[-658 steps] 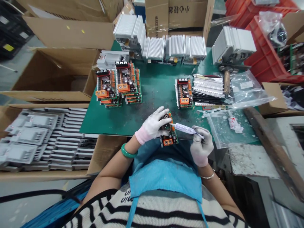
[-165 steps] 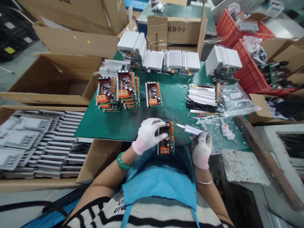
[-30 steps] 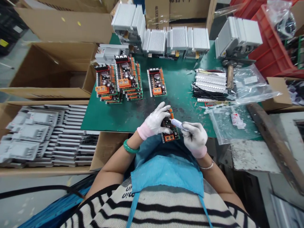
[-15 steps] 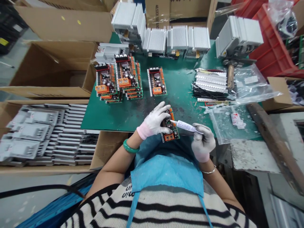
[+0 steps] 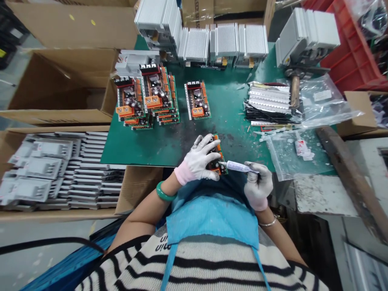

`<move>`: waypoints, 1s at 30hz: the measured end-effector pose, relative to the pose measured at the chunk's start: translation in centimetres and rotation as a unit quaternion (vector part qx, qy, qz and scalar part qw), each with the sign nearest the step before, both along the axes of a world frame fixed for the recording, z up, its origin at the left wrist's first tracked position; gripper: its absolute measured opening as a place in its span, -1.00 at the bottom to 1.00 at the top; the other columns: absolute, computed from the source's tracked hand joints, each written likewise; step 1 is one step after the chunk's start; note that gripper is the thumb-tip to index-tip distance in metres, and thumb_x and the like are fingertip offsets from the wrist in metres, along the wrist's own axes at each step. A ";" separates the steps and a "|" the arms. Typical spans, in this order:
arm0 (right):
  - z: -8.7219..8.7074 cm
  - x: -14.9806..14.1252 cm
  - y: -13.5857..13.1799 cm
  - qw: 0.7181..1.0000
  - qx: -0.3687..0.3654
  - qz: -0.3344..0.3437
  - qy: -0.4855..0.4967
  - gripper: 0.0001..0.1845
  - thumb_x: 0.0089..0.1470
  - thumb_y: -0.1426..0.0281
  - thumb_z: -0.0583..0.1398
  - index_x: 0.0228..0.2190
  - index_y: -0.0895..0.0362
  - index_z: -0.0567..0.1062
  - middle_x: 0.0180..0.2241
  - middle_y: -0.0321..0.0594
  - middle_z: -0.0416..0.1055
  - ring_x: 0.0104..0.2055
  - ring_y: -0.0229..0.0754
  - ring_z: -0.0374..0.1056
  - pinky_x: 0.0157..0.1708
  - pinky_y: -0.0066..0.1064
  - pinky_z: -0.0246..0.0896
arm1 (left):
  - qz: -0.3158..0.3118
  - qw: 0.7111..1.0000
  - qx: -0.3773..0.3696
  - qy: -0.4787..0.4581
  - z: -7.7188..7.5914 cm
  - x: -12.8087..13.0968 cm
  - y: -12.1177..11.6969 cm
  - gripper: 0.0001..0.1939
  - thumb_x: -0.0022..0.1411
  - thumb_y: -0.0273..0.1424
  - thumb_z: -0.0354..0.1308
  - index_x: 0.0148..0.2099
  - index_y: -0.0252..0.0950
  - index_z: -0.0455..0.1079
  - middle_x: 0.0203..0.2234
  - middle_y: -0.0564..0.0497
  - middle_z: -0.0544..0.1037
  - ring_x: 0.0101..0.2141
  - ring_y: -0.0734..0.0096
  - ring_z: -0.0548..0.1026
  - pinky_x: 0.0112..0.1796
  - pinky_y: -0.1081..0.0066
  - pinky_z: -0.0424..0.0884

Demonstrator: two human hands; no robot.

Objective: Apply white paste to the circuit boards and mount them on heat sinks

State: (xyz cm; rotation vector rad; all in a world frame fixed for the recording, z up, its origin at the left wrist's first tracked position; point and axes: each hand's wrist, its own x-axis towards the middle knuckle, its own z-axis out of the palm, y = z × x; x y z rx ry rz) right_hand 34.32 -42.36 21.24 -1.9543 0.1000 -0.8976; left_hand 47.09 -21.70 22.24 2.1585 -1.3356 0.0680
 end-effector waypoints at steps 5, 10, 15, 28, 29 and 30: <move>0.7 0.9 0.1 0.998 -0.065 0.001 0.006 -0.87 0.20 0.50 0.14 -0.21 0.06 0.41 -0.29 -0.22 0.51 -0.25 -0.18 0.50 -0.28 -0.33 0.40 | 0.008 1.000 -0.022 0.009 0.2 0.2 -0.1 -0.16 0.09 0.35 -0.10 -0.04 -0.30 0.44 0.16 -0.25 0.40 0.32 -0.10 0.07 0.31 -0.11 -0.15; 0.9 1.2 -0.1 0.997 -0.078 0.003 0.016 -0.89 0.21 0.47 0.13 -0.22 0.04 0.41 -0.30 -0.23 0.51 -0.27 -0.18 0.50 -0.31 -0.34 0.40 | 0.032 0.998 -0.048 0.008 0.1 -0.5 0.3 -0.18 0.12 0.34 -0.10 -0.03 -0.30 0.42 0.13 -0.25 0.44 0.30 -0.06 0.14 0.32 -0.08 -0.12; 1.0 1.5 -0.3 0.996 -0.084 0.010 0.013 -0.89 0.19 0.47 0.15 -0.23 0.04 0.41 -0.31 -0.24 0.52 -0.29 -0.20 0.50 -0.32 -0.36 0.39 | 0.068 0.996 -0.060 0.016 -0.1 -1.6 1.0 -0.16 0.11 0.36 -0.13 -0.03 -0.28 0.42 0.12 -0.22 0.44 0.31 -0.05 0.13 0.31 -0.09 -0.09; 0.8 0.8 0.0 0.963 0.255 -0.078 0.035 -0.82 0.20 0.25 0.19 -0.22 0.08 0.42 -0.26 -0.21 0.56 -0.26 -0.16 0.53 -0.27 -0.28 0.43 | 0.080 0.994 0.006 -0.077 -0.2 -2.4 1.2 -0.33 0.15 0.20 0.11 0.06 -0.22 0.42 0.14 -0.16 0.43 0.28 -0.07 0.19 0.29 -0.11 -0.03; 0.9 0.6 0.0 0.953 0.292 -0.073 0.037 -0.80 0.18 0.23 0.20 -0.21 0.07 0.41 -0.24 -0.21 0.57 -0.30 -0.17 0.52 -0.31 -0.30 0.43 | 0.085 0.993 0.006 -0.084 -0.1 -2.4 1.2 -0.36 0.16 0.17 0.13 0.06 -0.20 0.42 0.13 -0.14 0.45 0.26 -0.05 0.22 0.28 -0.11 -0.02; 0.9 0.3 0.0 0.945 0.320 -0.065 0.038 -0.78 0.17 0.22 0.22 -0.19 0.06 0.41 -0.22 -0.21 0.57 -0.35 -0.19 0.52 -0.35 -0.32 0.43 | 0.092 0.992 0.004 -0.088 0.0 -2.4 1.2 -0.41 0.18 0.14 0.15 0.06 -0.18 0.43 0.11 -0.12 0.47 0.24 -0.03 0.26 0.28 -0.10 0.01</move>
